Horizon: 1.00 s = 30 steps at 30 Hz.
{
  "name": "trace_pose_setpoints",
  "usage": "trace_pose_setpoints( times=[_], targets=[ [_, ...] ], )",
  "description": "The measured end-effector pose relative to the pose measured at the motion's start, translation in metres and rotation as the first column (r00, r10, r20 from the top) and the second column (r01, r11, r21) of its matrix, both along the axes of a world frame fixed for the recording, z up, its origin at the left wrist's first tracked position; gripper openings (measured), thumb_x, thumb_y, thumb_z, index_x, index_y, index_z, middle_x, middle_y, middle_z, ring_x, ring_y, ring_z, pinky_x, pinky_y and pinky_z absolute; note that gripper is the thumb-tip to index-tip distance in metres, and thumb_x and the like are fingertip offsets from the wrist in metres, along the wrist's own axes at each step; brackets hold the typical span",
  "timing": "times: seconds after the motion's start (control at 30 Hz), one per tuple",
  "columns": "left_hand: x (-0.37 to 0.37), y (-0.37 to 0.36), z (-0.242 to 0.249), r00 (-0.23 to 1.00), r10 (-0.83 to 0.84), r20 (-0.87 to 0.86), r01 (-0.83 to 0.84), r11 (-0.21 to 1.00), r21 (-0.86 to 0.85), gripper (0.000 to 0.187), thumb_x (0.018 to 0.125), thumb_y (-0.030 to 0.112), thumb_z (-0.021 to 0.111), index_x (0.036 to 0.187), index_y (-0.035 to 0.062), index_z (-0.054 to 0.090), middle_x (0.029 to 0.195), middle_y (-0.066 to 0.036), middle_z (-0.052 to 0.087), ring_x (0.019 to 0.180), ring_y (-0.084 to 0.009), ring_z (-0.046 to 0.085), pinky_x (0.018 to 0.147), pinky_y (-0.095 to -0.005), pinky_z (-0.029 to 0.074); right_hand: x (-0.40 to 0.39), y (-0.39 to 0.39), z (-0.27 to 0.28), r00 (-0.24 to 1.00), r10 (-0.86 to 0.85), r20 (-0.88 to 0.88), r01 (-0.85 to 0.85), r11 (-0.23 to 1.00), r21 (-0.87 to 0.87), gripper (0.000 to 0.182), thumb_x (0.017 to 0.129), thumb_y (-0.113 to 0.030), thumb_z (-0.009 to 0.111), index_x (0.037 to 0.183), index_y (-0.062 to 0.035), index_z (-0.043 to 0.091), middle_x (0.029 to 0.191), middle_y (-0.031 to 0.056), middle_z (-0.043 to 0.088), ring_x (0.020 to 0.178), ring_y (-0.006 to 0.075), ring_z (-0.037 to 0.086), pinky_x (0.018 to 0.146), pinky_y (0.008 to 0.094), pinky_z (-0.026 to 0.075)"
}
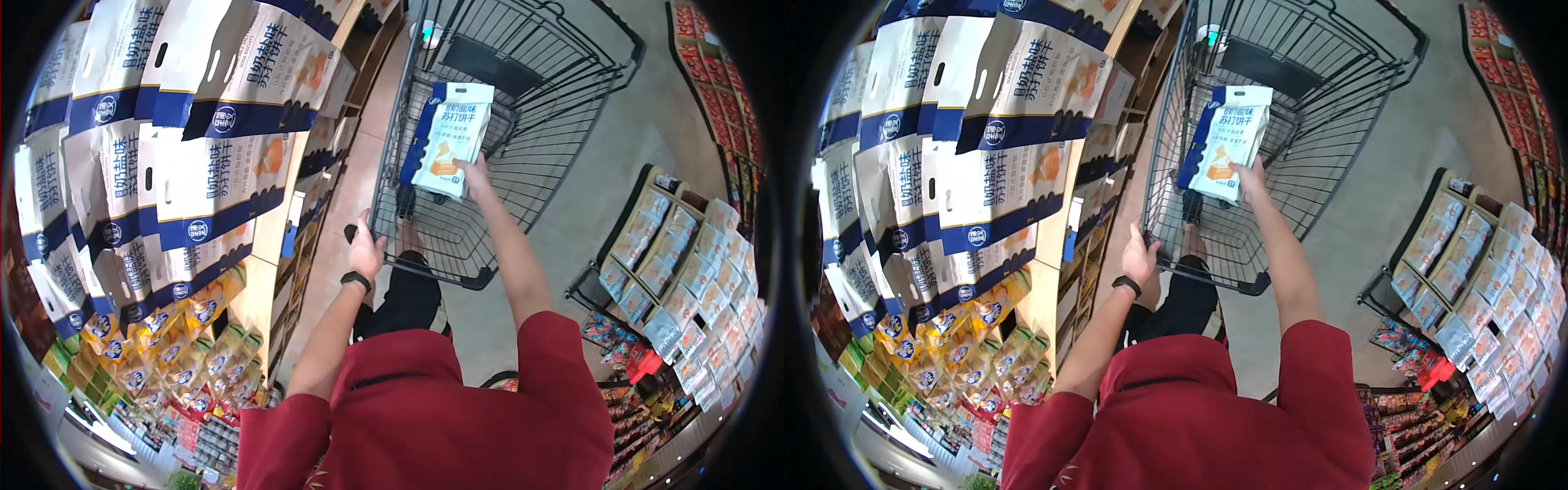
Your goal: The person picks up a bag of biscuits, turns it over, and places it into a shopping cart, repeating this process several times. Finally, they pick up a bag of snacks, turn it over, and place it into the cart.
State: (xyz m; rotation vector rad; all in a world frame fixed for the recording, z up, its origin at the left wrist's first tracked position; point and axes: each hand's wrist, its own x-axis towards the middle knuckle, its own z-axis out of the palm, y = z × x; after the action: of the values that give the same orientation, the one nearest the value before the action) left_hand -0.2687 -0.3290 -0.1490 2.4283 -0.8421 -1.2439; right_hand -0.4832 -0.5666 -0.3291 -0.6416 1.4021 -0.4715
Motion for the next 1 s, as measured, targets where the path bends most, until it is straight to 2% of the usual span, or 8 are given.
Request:
trace_pose_setpoints(
  times=[0.17, 0.3, 0.47, 0.57, 0.7, 0.8, 0.93, 1.0],
  targets=[
    [0.002, -0.009, 0.006, 0.998, 0.036, -0.056, -0.037, 0.999, -0.011, 0.074, 0.087, 0.001, 0.069, 0.15, 0.0148, 0.033, 0.122, -0.026, 0.065, 0.111, -0.0445, 0.064, 0.092, -0.0499, 0.05, 0.027, -0.015, -0.049, 0.98, -0.122, 0.159, 0.096, 0.982, 0.163, 0.061, 0.087, 0.006, 0.068, 0.141, -0.0056, 0.042, 0.131, 0.0168, 0.061, 0.117, 0.0331, 0.063, 0.095, 0.0478, 0.056],
    [0.003, -0.007, 0.0, 0.997, 0.04, -0.061, -0.041, 0.999, -0.013, 0.073, 0.087, 0.002, 0.069, 0.15, 0.0147, 0.034, 0.121, -0.025, 0.066, 0.112, -0.0438, 0.064, 0.093, -0.0493, 0.05, 0.029, -0.02, -0.066, 0.997, -0.067, -0.033, 0.07, 0.99, 0.123, 0.059, 0.088, 0.008, 0.065, 0.141, -0.0058, 0.044, 0.132, 0.0172, 0.06, 0.117, 0.0336, 0.063, 0.095, 0.0492, 0.056],
    [0.002, -0.002, -0.011, 0.998, 0.068, -0.016, -0.069, 0.995, -0.076, 0.07, 0.087, 0.002, 0.07, 0.147, 0.0143, 0.037, 0.112, -0.018, 0.07, 0.104, -0.0415, 0.067, 0.088, -0.0486, 0.052, 0.014, -0.025, -0.067, 0.967, 0.15, -0.206, -0.139, 0.988, 0.066, 0.059, 0.088, 0.004, 0.064, 0.144, -0.0009, 0.045, 0.134, 0.0187, 0.061, 0.12, 0.0314, 0.062, 0.098, 0.0433, 0.053],
    [0.004, -0.002, -0.008, 0.998, 0.043, -0.04, -0.045, 0.997, -0.06, 0.074, 0.088, 0.003, 0.069, 0.152, 0.0129, 0.032, 0.12, -0.026, 0.066, 0.111, -0.0412, 0.065, 0.093, -0.0476, 0.052, 0.004, -0.025, -0.057, 0.85, 0.415, -0.325, -0.416, 0.907, 0.07, 0.06, 0.089, -0.001, 0.063, 0.146, -0.0019, 0.044, 0.135, 0.0166, 0.061, 0.123, 0.0296, 0.06, 0.101, 0.0434, 0.05],
    [0.004, 0.004, -0.015, 0.999, 0.01, -0.03, -0.011, 0.999, -0.048, 0.077, 0.089, 0.005, 0.07, 0.153, 0.0124, 0.029, 0.116, -0.026, 0.067, 0.107, -0.042, 0.066, 0.091, -0.0469, 0.052, 0.01, -0.012, 0.01, 0.934, 0.349, -0.084, -0.318, 0.913, 0.257, 0.067, 0.093, -0.013, 0.062, 0.154, -0.0081, 0.037, 0.148, 0.011, 0.054, 0.132, 0.0278, 0.053, 0.104, 0.0482, 0.045],
    [0.003, -0.008, 0.003, 0.993, 0.086, -0.083, -0.082, 0.995, 0.049, 0.079, 0.085, 0.0, 0.072, 0.151, 0.0128, 0.032, 0.12, -0.029, 0.064, 0.112, -0.045, 0.062, 0.094, -0.0496, 0.05, 0.01, 0.011, 0.024, 0.923, 0.382, -0.055, -0.366, 0.913, 0.182, 0.069, 0.094, -0.016, 0.061, 0.157, -0.0114, 0.032, 0.152, 0.0083, 0.051, 0.134, 0.0261, 0.05, 0.102, 0.0495, 0.045],
    [0.003, 0.0, -0.007, 0.999, 0.027, -0.026, -0.029, 0.998, -0.064, 0.082, 0.085, 0.004, 0.073, 0.154, 0.0119, 0.028, 0.122, -0.031, 0.063, 0.114, -0.0459, 0.062, 0.095, -0.0496, 0.05, 0.013, 0.064, 0.037, 0.929, 0.351, -0.118, -0.328, 0.928, 0.179, 0.051, 0.093, -0.017, 0.064, 0.142, -0.0078, 0.052, 0.129, 0.0083, 0.066, 0.115, 0.0231, 0.061, 0.091, 0.042, 0.051],
    [0.005, -0.004, 0.006, 1.0, -0.001, -0.01, 0.001, 1.0, 0.015, 0.084, 0.085, 0.007, 0.074, 0.155, 0.0115, 0.027, 0.123, -0.032, 0.061, 0.114, -0.0457, 0.062, 0.096, -0.0492, 0.05, 0.003, 0.105, 0.01, 0.897, 0.41, -0.163, -0.405, 0.912, 0.066, 0.043, 0.092, -0.017, 0.066, 0.133, -0.0052, 0.059, 0.117, 0.0098, 0.07, 0.104, 0.0232, 0.066, 0.088, 0.0377, 0.053]
  ],
)
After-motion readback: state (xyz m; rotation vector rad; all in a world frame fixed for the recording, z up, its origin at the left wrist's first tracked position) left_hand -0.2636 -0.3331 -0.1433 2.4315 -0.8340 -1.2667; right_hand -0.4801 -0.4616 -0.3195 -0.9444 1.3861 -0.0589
